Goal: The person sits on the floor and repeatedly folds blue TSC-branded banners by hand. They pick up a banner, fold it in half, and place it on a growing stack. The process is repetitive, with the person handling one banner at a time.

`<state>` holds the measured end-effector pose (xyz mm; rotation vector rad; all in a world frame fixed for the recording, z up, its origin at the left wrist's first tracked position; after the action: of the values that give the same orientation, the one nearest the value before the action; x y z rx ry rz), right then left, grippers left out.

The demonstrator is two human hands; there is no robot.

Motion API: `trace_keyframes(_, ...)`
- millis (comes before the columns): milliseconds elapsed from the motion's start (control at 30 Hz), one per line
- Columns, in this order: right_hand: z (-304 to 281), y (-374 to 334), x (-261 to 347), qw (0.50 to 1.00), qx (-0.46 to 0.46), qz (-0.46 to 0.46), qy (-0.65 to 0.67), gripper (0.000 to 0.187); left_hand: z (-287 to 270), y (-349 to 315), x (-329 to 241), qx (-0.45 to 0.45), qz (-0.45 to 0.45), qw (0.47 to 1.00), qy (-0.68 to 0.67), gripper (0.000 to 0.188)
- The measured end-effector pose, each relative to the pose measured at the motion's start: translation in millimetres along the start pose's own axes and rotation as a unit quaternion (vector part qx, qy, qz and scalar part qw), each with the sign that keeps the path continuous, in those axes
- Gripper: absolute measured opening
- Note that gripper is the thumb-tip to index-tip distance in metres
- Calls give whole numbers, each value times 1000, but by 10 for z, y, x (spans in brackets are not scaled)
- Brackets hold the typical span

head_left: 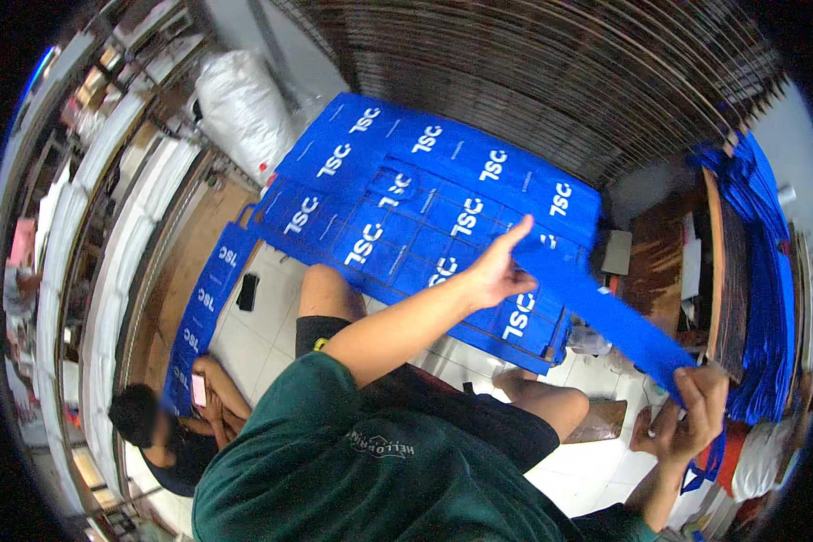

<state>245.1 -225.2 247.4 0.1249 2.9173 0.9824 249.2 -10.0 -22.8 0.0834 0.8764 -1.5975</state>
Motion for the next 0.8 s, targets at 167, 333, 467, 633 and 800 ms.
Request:
trace_keyframes(167,1000,280,94,986,54,61,148,25,-1458,-416,-446,-153,84,983,-63,38)
trace_keyframes(333,2709,473,-634,913,88,237,319,14,-2499,-230,-1386,-260,132,945,-147,18)
trace_keyframes(467,3045,982,-739,927,-63,214,302,16,-2796,-23,-2467,-191,213,956,-66,19)
trace_keyframes(633,3467,1430,7,979,-65,28,191,28,-3079,-1198,-3019,-271,372,881,108,43)
trace_keyframes(800,4982,1210,402,975,21,13,220,31,-4500,-1052,-2675,-436,372,798,185,42)
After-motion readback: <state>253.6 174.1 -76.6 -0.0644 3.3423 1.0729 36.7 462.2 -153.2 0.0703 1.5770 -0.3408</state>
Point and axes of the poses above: each hand's wrist, its own y-axis towards the middle knuckle, its own z-axis out of the palm, x = y × z, the point moved 10 cm from there along y, towards the middle knuckle, and after that the axes turned 8 degrees about -z, right-handed, at the moved point
